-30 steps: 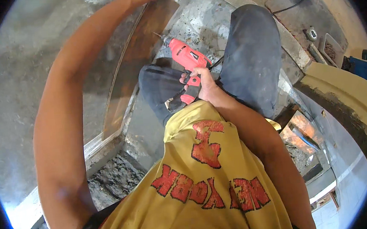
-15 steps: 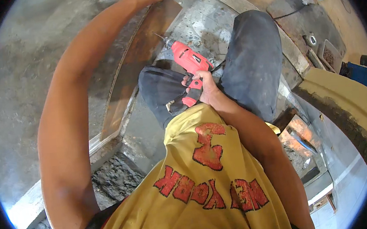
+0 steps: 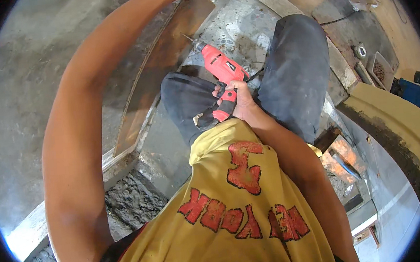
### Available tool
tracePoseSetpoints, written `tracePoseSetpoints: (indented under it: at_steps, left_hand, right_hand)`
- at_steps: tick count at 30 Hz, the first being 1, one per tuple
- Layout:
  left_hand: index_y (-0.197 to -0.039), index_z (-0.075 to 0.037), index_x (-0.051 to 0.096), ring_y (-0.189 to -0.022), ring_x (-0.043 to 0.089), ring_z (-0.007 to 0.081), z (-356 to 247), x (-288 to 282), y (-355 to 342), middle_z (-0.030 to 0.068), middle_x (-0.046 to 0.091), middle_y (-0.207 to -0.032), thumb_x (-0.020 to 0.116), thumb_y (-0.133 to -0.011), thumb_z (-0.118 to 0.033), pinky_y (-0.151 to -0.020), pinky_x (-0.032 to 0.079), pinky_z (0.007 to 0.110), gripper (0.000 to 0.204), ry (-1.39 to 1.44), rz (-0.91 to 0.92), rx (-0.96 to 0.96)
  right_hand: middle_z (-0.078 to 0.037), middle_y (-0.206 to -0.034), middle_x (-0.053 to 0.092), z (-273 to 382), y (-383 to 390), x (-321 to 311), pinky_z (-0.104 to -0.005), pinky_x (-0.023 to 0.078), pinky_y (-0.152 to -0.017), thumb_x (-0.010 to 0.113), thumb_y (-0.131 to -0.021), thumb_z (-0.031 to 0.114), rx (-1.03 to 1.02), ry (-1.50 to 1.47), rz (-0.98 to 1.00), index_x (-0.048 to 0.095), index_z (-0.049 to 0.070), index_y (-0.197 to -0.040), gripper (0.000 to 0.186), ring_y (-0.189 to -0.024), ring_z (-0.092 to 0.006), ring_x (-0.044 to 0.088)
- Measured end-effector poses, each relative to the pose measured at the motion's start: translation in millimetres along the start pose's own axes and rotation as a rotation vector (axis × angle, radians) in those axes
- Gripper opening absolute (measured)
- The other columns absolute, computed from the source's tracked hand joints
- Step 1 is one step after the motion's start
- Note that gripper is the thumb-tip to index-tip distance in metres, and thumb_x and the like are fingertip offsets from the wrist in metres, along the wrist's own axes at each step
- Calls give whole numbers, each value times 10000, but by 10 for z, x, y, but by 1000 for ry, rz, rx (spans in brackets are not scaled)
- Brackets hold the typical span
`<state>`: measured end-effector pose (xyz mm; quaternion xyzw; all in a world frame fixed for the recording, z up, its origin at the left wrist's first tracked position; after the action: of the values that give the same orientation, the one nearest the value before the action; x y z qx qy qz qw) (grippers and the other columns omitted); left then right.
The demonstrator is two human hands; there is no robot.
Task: The person holds a wooden plank against a concrete wall, drills holes into the plank and wall using a power drill, checks the alignment with a spirit level, and retrieves screws from a container.
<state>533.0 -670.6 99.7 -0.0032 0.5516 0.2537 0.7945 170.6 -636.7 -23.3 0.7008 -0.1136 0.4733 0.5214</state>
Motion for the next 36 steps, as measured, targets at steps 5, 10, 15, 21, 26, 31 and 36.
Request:
tracePoseSetpoints:
  at_steps: [5, 10, 15, 21, 26, 31, 36]
  left_hand:
    - [-778, -107, 699, -770, 698, 338, -44, 73, -22, 142, 687, -784, 634, -762, -194, -619, 558, 473, 110, -3, 8, 32]
    - [-788, -115, 667, -726, 673, 334, 20, 63, 73, 130, 652, -781, 613, -788, -213, -586, 525, 476, 111, 4, -228, 51]
    - [-767, -111, 658, -705, 665, 333, -82, 68, 49, 129, 647, -758, 611, -780, -218, -588, 525, 475, 117, 64, -248, 102]
    - [-751, -103, 691, -729, 685, 366, 153, 116, 250, 160, 683, -791, 619, -794, -224, -653, 543, 503, 147, 48, -180, 15]
    - [-990, -89, 725, -809, 677, 304, -299, -809, 452, 161, 707, -871, 638, -884, -344, -723, 527, 444, 290, 793, -182, -444]
    - [-839, -3, 637, -666, 542, 121, -1119, 115, 2089, 44, 592, -712, 616, -964, -215, -613, 458, 322, 247, 1542, -704, -1194]
    - [-1253, -72, 544, -939, 593, 169, -2752, 851, 2256, 58, 648, -1066, 562, -1017, -355, -800, 502, 321, 369, 2599, -469, -1090]
  right_hand:
    - [-86, -913, 640, 28, 40, -9, -384, 532, -661, 581, -708, 154, -18, 6, -19, 565, 56, -1114, 418, -836, -253, 664]
    - [-79, -899, 655, -26, 17, 11, -386, 532, -669, 604, -711, 171, 13, 0, -69, 587, 66, -1083, 387, -842, -247, 674]
    - [-74, -883, 666, 48, 91, -9, -394, 540, -675, 651, -744, 176, -26, 31, -127, 609, 75, -1045, 321, -841, -245, 680]
    - [-79, -907, 673, 4, -2, 79, -412, 556, -684, 655, -789, 151, -52, 86, -109, 598, 73, -1070, 297, -872, -245, 685]
    - [-85, -955, 686, 92, 38, -191, -384, 541, -638, 620, -799, 143, -1, -6, -115, 583, 61, -1109, 323, -892, -238, 688]
    - [-72, -939, 659, -114, -80, -27, -339, 505, -593, 593, -767, 147, 95, -69, 3, 581, 61, -1090, 334, -827, -235, 646]
    - [-55, -875, 631, -87, 25, 38, -319, 488, -573, 588, -731, 152, 81, -20, -80, 585, 68, -1054, 333, -749, -200, 593]
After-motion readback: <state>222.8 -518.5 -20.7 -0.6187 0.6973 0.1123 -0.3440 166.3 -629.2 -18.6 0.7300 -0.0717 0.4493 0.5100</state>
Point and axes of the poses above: each hand's wrist, its own y-axis away from the middle knuckle, its own x-axis out of the palm, z = x × y, the point moved 8 cm from there along -y, towards the middle knuckle
